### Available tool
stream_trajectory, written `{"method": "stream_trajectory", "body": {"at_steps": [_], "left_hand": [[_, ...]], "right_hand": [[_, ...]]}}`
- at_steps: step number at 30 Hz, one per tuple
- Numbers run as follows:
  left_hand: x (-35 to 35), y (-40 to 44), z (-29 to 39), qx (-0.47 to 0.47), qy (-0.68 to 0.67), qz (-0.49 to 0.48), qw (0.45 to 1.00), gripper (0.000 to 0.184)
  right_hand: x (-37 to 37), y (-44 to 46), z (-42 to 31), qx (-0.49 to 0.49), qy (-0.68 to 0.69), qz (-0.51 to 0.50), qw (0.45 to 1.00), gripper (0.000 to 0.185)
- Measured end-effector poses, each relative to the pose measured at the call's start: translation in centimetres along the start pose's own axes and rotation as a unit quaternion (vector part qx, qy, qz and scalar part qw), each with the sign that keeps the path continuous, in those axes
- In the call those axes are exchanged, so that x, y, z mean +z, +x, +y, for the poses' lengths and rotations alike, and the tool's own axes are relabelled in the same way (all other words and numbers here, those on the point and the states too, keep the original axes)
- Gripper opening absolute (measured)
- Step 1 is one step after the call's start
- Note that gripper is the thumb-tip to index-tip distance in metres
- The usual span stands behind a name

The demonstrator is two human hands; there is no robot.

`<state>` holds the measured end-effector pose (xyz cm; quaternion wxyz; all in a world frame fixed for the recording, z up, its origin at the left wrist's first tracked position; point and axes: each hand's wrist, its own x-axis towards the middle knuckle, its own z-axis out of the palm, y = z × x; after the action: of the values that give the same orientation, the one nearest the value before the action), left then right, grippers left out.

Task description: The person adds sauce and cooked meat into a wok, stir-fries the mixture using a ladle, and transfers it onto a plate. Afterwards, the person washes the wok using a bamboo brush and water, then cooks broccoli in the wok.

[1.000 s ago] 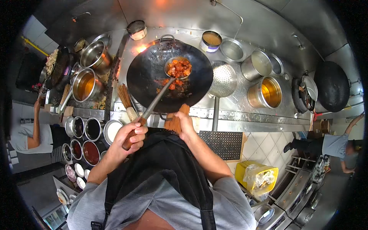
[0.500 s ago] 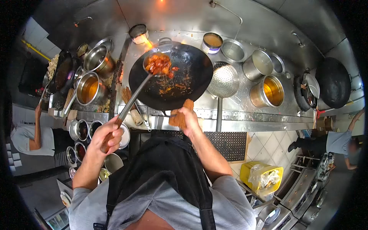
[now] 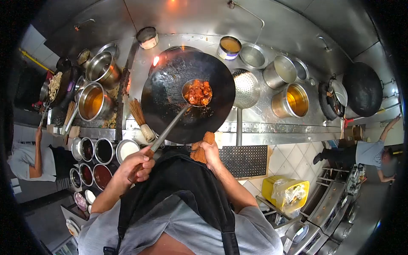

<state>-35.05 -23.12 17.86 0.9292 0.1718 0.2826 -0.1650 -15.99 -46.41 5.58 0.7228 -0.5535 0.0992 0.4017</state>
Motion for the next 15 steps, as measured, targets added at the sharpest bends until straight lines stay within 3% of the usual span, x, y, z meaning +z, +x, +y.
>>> {"method": "stream_trajectory", "body": {"at_steps": [3,8,12,13,15], "left_hand": [[0.6,0.3,-1.1,0.004,0.018,-0.015,1.000,0.071],[2.9,0.4,-4.3,0.042,0.020,0.049,0.998,0.074],[4.8,2.3,-10.7,0.118,-0.011,0.082,0.990,0.079],[6.2,2.9,-13.1,0.165,-0.037,0.113,0.979,0.069],[7.5,5.1,-18.2,0.241,-0.069,0.094,0.963,0.071]], "right_hand": [[-2.0,0.3,1.0,0.046,-0.011,-0.006,0.999,0.031],[-5.6,2.0,-0.4,0.090,-0.037,-0.065,0.993,0.037],[-12.4,7.5,0.2,-0.001,-0.228,-0.178,0.957,0.035],[-11.6,6.5,-2.0,0.034,-0.214,-0.195,0.957,0.037],[-13.5,8.5,-3.4,0.120,-0.158,-0.260,0.945,0.038]]}}
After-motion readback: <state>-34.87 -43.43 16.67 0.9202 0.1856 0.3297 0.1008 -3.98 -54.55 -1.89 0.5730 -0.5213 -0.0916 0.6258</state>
